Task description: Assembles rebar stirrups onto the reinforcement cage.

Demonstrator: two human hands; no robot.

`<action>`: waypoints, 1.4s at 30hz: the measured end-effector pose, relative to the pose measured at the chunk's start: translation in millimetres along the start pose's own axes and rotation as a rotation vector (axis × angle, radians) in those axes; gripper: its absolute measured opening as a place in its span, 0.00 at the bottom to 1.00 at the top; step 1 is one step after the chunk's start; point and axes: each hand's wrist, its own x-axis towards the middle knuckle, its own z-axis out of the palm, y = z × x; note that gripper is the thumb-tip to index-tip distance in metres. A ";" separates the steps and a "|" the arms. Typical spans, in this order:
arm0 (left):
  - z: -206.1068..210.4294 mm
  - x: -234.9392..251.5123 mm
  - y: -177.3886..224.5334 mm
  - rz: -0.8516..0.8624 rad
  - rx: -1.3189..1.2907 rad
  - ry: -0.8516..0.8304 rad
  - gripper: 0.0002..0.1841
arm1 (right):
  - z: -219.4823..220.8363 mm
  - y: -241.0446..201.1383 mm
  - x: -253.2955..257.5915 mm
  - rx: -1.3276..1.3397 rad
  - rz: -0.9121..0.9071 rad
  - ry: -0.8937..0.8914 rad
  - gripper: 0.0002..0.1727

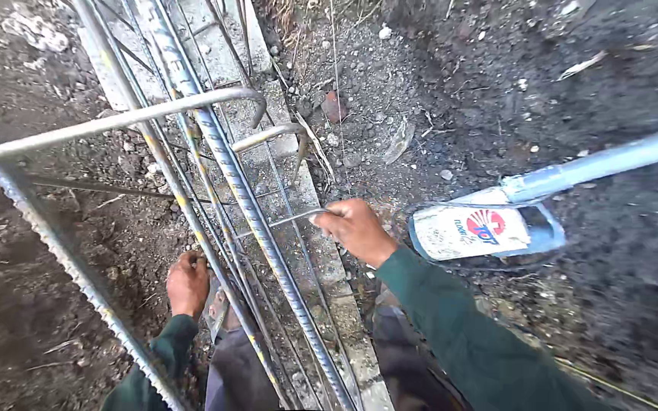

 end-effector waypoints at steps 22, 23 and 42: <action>-129.7 -170.1 49.3 0.452 -0.200 -0.145 0.15 | -25.3 -25.1 -49.5 -0.372 -0.114 -0.261 0.09; -130.3 -164.9 50.3 0.402 -0.276 -0.192 0.13 | -19.5 -39.4 -44.0 -0.517 -0.113 -0.337 0.10; -80.2 -84.7 78.0 0.068 -0.819 -0.245 0.07 | -69.4 7.9 -33.2 -0.303 0.099 -0.217 0.19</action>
